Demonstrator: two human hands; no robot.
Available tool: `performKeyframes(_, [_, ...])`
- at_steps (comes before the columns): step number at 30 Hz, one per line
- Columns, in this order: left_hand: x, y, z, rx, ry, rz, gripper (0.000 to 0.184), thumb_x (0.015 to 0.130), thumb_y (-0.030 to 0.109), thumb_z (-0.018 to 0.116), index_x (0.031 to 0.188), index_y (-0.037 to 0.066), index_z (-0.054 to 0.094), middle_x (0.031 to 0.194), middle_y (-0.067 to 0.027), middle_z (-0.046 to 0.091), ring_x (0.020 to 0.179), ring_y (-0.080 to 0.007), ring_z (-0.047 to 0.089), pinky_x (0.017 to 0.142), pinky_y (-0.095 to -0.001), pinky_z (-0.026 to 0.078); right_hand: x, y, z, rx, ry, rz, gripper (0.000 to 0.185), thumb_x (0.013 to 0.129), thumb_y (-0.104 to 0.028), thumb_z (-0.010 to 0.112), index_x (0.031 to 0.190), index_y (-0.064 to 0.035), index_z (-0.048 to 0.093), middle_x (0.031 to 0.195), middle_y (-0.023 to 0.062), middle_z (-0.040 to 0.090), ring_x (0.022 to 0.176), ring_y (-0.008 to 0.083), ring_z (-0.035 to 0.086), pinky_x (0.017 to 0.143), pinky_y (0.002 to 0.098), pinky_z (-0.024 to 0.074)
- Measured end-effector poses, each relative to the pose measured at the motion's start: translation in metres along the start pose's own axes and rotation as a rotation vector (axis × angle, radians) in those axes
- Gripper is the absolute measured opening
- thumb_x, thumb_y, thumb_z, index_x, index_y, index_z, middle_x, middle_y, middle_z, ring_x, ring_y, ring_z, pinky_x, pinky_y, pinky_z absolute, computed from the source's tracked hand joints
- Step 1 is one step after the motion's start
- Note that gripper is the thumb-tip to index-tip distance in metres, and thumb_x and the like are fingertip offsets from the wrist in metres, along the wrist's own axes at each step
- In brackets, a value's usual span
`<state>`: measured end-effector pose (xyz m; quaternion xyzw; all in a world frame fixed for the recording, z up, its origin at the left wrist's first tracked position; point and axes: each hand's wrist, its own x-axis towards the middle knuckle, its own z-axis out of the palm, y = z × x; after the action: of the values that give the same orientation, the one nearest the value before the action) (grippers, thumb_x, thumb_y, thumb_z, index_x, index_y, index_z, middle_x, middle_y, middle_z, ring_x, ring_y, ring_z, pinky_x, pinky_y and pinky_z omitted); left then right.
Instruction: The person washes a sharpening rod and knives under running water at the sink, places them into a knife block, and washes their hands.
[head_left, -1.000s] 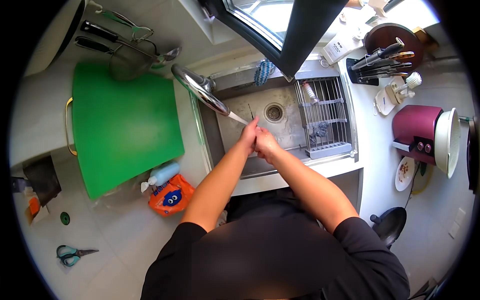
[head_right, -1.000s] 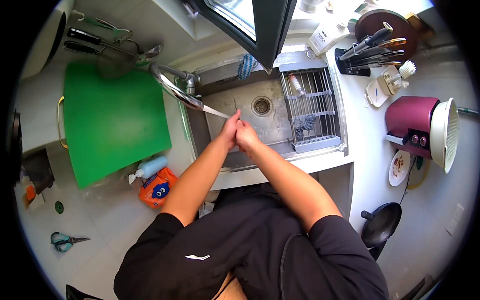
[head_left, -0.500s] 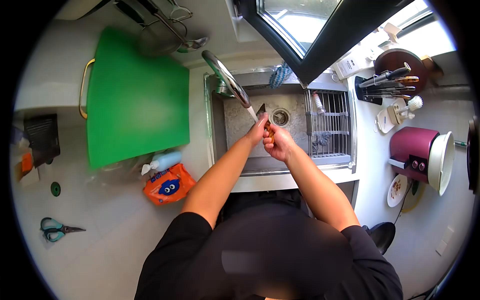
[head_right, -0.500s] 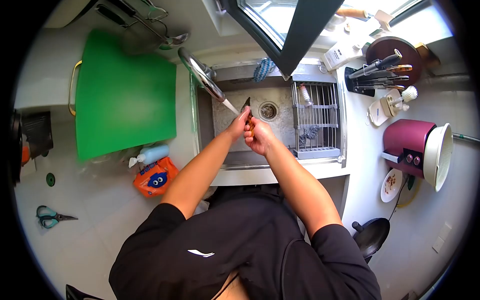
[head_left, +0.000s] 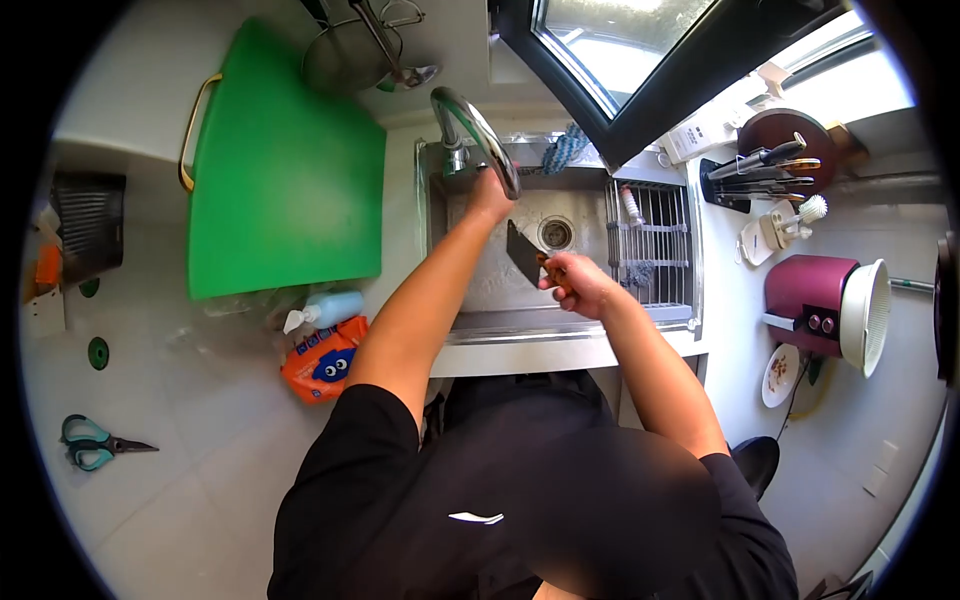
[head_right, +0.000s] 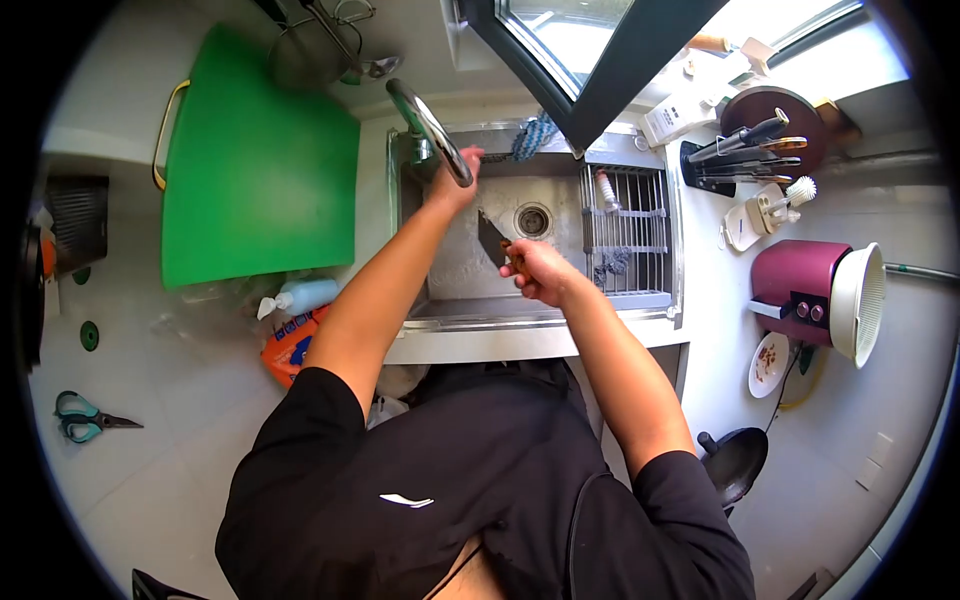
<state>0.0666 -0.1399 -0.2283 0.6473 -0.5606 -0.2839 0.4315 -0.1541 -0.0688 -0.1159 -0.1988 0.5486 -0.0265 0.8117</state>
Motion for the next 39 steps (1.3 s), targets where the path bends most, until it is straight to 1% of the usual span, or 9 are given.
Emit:
performKeyframes(8, [-0.093,0.07,-0.014,0.356,-0.5,0.45,0.025,0.082,0.02,0.071,0.107,0.02,0.074,0.098,-0.0036,0.074,0.106,-0.021,0.066,0.105,-0.0457,0.035,-0.07,-0.028,-0.034,-0.4,-0.019,-0.075,0.04,0.092,-0.04,0.05,0.116,-0.0114,0.064,0.096,0.0096,0.072,0.062,0.0147,0.061,0.05,0.0295,0.0454])
performKeyframes(14, [-0.113,0.064,-0.022,0.273,-0.301,0.28,0.012,0.088,0.024,0.072,0.096,0.015,0.076,0.093,-0.0035,0.074,0.089,-0.0252,0.068,0.089,-0.0428,0.045,-0.07,-0.003,-0.084,0.394,-0.413,-0.314,0.074,0.095,-0.061,0.046,0.149,-0.0104,0.044,0.124,0.0224,0.065,0.1,0.0344,0.07,0.075,0.0442,0.0597])
performKeyframes(16, [-0.117,0.059,-0.025,0.245,-0.284,0.213,0.013,0.088,0.024,0.072,0.095,0.014,0.075,0.09,-0.0055,0.073,0.085,-0.0273,0.069,0.082,-0.0414,0.048,-0.039,0.018,-0.094,0.267,0.193,-0.267,0.074,0.095,-0.06,0.049,0.149,-0.0092,0.045,0.131,0.0215,0.062,0.123,0.0346,0.06,0.093,0.0492,0.0528])
performKeyframes(18, [-0.121,0.06,-0.027,0.252,-0.188,0.235,0.014,0.087,0.023,0.073,0.092,0.011,0.075,0.086,-0.008,0.073,0.078,-0.0307,0.068,0.071,-0.0416,0.05,0.005,0.049,-0.116,-0.866,0.615,-0.2,0.094,0.085,-0.064,0.064,0.154,-0.0068,0.037,0.147,0.0183,0.05,0.141,0.0346,0.042,0.115,0.0459,0.0335])
performKeyframes(21, [-0.122,0.08,-0.035,0.238,-0.191,0.245,0.014,0.087,0.023,0.072,0.092,0.01,0.075,0.086,-0.0081,0.073,0.077,-0.0305,0.068,0.068,-0.0424,0.051,-0.04,0.044,-0.043,-0.835,0.664,-0.698,0.099,0.079,-0.061,0.074,0.154,-0.0069,0.038,0.158,0.0165,0.034,0.148,0.0333,0.03,0.12,0.0433,0.0251])
performKeyframes(25, [-0.106,0.163,-0.071,0.266,-0.215,0.344,0.013,0.087,0.024,0.071,0.092,0.013,0.076,0.089,-0.0052,0.074,0.082,-0.0274,0.069,0.071,-0.0429,0.048,-0.105,-0.002,0.011,-0.666,0.642,-1.298,0.037,0.089,-0.035,0.075,0.114,-0.0095,0.065,0.109,0.0083,0.063,0.111,0.0262,0.054,0.1,0.0413,0.0407])
performKeyframes(32, [-0.083,0.328,-0.152,0.11,-0.025,0.854,0.015,0.078,0.01,0.079,0.091,0.009,0.072,0.088,-0.0046,0.073,0.081,-0.0259,0.068,0.072,-0.0389,0.049,-0.28,-0.054,0.082,-0.257,0.304,-1.716,0.04,0.085,-0.013,0.079,0.118,0.0003,0.061,0.106,0.0071,0.062,0.094,0.0125,0.056,0.085,0.0267,0.046])
performKeyframes(36, [-0.097,0.318,-0.131,-0.019,-0.05,0.843,0.022,0.076,0.002,0.076,0.096,0.008,0.071,0.093,-0.0078,0.072,0.084,-0.0269,0.068,0.075,-0.0375,0.05,-0.24,-0.04,0.073,-0.322,0.448,-2.148,0.032,0.083,-0.027,0.076,0.099,-0.0026,0.063,0.096,0.009,0.058,0.09,0.0207,0.053,0.079,0.0334,0.0416])
performKeyframes(39, [-0.106,0.21,-0.058,0.005,-0.165,0.647,0.016,0.082,0.009,0.074,0.098,0.011,0.072,0.092,-0.0086,0.073,0.083,-0.0307,0.068,0.073,-0.04,0.051,-0.136,0.0,0.031,-0.654,0.908,-1.931,0.018,0.079,-0.02,0.075,0.09,-0.0088,0.067,0.093,0.0076,0.061,0.087,0.0252,0.054,0.078,0.0352,0.04])
